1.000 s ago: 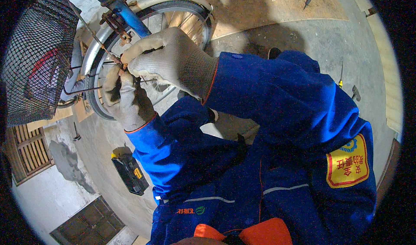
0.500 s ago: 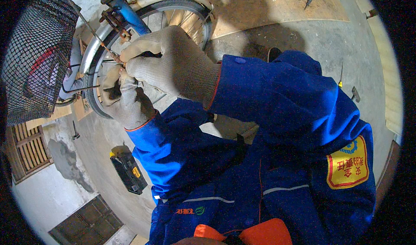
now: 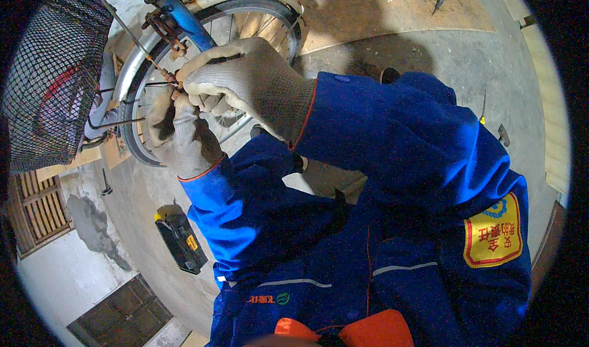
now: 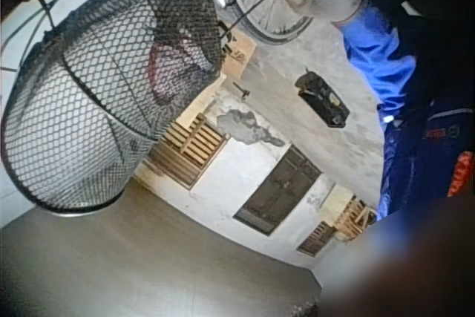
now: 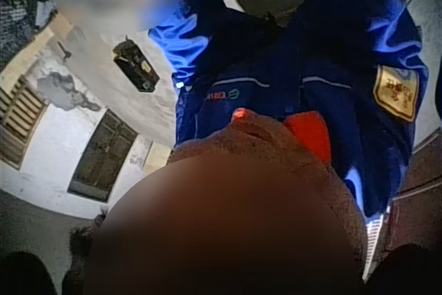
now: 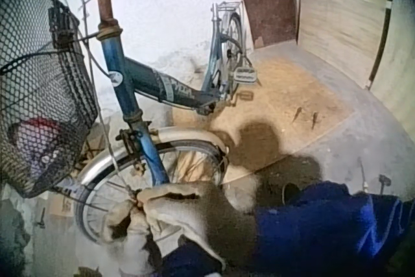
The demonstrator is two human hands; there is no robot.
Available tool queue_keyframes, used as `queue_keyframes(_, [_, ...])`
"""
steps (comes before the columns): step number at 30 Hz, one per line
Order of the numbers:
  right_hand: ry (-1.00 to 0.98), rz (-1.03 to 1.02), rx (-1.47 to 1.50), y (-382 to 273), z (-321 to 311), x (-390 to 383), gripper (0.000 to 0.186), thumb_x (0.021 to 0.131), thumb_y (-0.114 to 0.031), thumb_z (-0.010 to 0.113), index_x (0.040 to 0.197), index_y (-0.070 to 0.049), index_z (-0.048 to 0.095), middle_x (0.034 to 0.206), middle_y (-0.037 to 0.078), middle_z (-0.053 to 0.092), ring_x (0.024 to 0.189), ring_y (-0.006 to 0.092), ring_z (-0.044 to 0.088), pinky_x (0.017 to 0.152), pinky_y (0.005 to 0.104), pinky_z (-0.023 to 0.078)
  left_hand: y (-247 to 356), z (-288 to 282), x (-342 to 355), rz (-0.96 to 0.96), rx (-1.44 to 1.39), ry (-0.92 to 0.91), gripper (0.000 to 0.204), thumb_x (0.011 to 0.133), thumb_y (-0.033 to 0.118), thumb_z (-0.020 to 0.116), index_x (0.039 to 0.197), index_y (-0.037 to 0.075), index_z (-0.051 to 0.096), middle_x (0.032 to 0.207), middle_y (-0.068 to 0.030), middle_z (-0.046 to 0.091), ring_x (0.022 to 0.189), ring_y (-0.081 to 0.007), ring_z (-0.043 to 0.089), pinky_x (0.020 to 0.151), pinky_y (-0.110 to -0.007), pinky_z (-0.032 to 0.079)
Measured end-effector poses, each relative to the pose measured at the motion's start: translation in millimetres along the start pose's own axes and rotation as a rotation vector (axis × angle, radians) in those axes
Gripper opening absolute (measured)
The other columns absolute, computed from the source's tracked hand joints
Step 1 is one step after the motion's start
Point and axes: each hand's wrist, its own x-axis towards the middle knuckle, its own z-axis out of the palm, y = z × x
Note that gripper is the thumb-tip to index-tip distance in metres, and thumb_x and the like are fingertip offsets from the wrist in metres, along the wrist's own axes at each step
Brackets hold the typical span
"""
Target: The person uses pliers and a screwdriver to adjust the front brake assembly of a blue bicycle. They remove and reattach brake cables, tighten components, and test the brake lever while working in a workshop.
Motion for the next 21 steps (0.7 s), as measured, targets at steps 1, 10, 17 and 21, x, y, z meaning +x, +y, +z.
queue_keyframes(1, [0.012, 0.008, 0.003, -0.1, 0.3, 0.1, 0.027, 0.097, -0.006, 0.060, 0.117, 0.011, 0.065, 0.098, 0.013, 0.068, 0.080, 0.0138, 0.062, 0.076, 0.0262, 0.053, -0.2, 0.8, 0.1, -0.029, -0.035, -0.005, 0.028, 0.088, 0.000, 0.072, 0.115, -0.005, 0.065, 0.106, -0.0156, 0.070, 0.093, -0.0207, 0.067, 0.083, -0.032, 0.056])
queue_keyframes(10, [0.061, -0.013, -0.122, -6.2, 1.4, -1.0, 0.029, 0.095, -0.005, 0.061, 0.119, 0.011, 0.065, 0.100, 0.013, 0.070, 0.088, 0.0132, 0.066, 0.079, 0.0244, 0.054, 1.9, 3.6, 1.2, -0.023, -0.001, 0.017, 0.030, 0.082, -0.003, 0.078, 0.109, -0.007, 0.065, 0.107, -0.0198, 0.071, 0.095, -0.0222, 0.070, 0.087, -0.034, 0.056])
queue_keyframes(17, [0.078, 0.010, -0.115, -11.4, 2.5, -0.2, 0.030, 0.093, -0.006, 0.063, 0.119, 0.010, 0.066, 0.097, 0.012, 0.071, 0.087, 0.0130, 0.067, 0.077, 0.0233, 0.054, 10.5, 8.1, -1.5, -0.026, -0.003, 0.006, 0.032, 0.083, -0.001, 0.077, 0.112, -0.008, 0.066, 0.103, -0.0197, 0.072, 0.092, -0.0216, 0.070, 0.087, -0.033, 0.056])
queue_keyframes(21, [0.073, 0.015, -0.195, -14.8, 3.0, 1.0, 0.029, 0.093, -0.007, 0.065, 0.117, 0.008, 0.068, 0.095, 0.011, 0.071, 0.086, 0.0130, 0.067, 0.075, 0.0233, 0.054, 11.8, 8.4, -2.7, -0.045, -0.079, 0.014, 0.029, 0.086, 0.002, 0.075, 0.112, -0.008, 0.067, 0.104, -0.0201, 0.071, 0.093, -0.0221, 0.070, 0.086, -0.034, 0.056])
